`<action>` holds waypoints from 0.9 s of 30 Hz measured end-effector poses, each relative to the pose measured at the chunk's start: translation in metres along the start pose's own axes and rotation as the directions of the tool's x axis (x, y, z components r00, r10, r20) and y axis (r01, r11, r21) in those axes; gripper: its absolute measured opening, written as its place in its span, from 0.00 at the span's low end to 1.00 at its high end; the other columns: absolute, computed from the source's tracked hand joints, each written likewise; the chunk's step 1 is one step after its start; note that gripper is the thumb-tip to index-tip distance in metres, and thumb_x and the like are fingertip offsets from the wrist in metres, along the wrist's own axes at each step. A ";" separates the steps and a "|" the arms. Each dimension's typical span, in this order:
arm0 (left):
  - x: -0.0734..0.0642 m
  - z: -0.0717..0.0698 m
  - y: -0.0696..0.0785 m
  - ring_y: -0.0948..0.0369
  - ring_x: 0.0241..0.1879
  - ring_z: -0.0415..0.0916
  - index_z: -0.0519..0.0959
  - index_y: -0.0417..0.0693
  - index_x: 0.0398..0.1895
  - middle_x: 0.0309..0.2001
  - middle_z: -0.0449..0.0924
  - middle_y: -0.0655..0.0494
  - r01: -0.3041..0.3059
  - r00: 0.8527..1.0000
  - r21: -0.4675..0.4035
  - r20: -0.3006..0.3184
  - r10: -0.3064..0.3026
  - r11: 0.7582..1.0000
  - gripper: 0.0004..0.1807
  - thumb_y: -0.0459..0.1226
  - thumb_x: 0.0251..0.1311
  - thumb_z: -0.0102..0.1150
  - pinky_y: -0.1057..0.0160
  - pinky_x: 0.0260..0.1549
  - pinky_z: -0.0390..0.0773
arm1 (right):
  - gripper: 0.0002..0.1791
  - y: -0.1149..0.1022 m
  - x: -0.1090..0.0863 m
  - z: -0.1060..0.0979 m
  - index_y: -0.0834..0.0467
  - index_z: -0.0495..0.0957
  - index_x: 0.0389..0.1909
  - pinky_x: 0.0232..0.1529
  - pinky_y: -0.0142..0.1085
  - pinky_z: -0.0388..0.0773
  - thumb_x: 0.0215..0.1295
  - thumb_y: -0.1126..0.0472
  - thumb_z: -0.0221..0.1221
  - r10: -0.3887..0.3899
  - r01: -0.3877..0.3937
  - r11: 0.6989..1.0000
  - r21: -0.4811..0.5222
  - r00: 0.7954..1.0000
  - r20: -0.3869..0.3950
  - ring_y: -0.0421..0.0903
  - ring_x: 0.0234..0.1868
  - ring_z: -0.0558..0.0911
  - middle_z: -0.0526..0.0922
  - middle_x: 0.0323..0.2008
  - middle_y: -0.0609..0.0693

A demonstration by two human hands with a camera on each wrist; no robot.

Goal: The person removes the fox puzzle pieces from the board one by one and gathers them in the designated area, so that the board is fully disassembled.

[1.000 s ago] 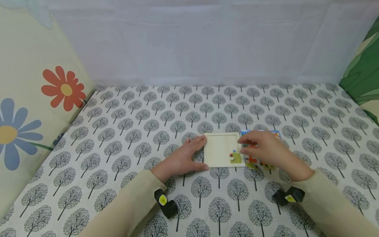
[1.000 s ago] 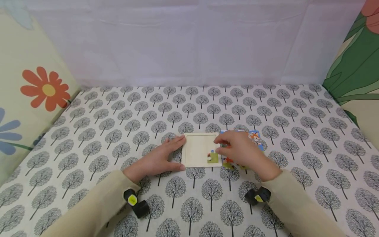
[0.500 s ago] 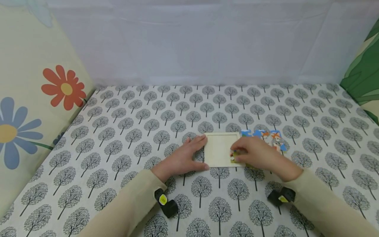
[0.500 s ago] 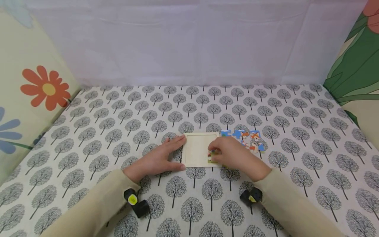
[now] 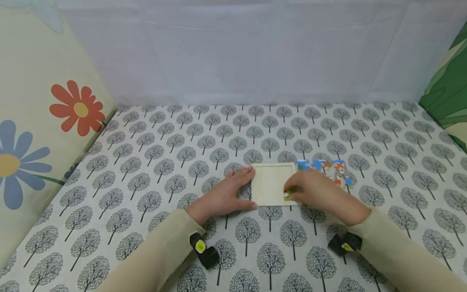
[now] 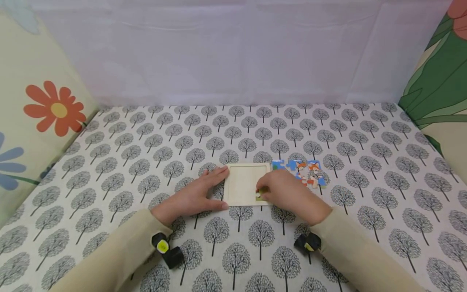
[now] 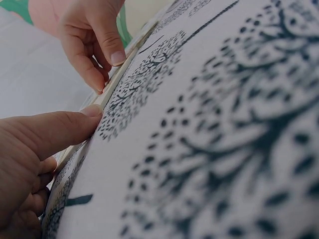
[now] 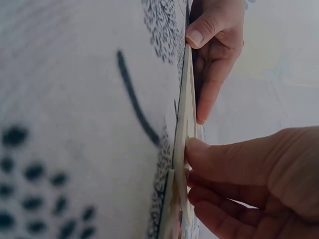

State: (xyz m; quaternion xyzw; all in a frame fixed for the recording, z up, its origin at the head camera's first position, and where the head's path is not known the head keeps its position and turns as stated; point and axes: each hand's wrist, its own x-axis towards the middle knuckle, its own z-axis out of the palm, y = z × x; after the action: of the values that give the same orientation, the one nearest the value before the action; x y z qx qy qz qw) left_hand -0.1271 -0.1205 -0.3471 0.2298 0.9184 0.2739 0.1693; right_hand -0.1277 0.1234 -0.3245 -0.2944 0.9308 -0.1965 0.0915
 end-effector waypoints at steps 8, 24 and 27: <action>-0.001 -0.001 0.001 0.56 0.72 0.37 0.49 0.46 0.71 0.73 0.41 0.56 -0.004 1.000 -0.007 -0.002 0.004 1.000 0.51 0.49 0.48 0.66 0.54 0.70 0.35 | 0.08 -0.002 0.002 0.000 0.57 0.84 0.33 0.38 0.40 0.80 0.50 0.68 0.65 -0.039 0.039 0.998 -0.040 0.999 -0.003 0.46 0.35 0.81 0.85 0.34 0.49; 0.000 -0.001 0.001 0.57 0.72 0.38 0.49 0.46 0.71 0.73 0.41 0.57 -0.011 1.000 0.005 0.003 0.011 1.000 0.50 0.50 0.49 0.66 0.56 0.70 0.34 | 0.11 -0.001 0.006 0.002 0.56 0.82 0.31 0.38 0.38 0.77 0.43 0.69 0.68 -0.010 0.010 1.000 -0.015 1.000 -0.022 0.43 0.33 0.76 0.80 0.31 0.46; 0.000 -0.001 0.001 0.58 0.72 0.38 0.50 0.46 0.71 0.73 0.41 0.56 -0.014 1.000 0.009 -0.001 0.014 1.000 0.50 0.50 0.49 0.66 0.56 0.70 0.34 | 0.13 -0.002 0.007 0.001 0.56 0.82 0.33 0.37 0.36 0.76 0.43 0.69 0.67 0.003 -0.003 1.000 0.002 1.000 -0.007 0.42 0.33 0.75 0.78 0.31 0.46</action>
State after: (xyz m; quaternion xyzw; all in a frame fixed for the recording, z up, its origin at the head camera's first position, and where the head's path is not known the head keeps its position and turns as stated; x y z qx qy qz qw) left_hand -0.1270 -0.1205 -0.3462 0.2371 0.9181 0.2709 0.1659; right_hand -0.1318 0.1179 -0.3254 -0.2925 0.9312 -0.1983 0.0889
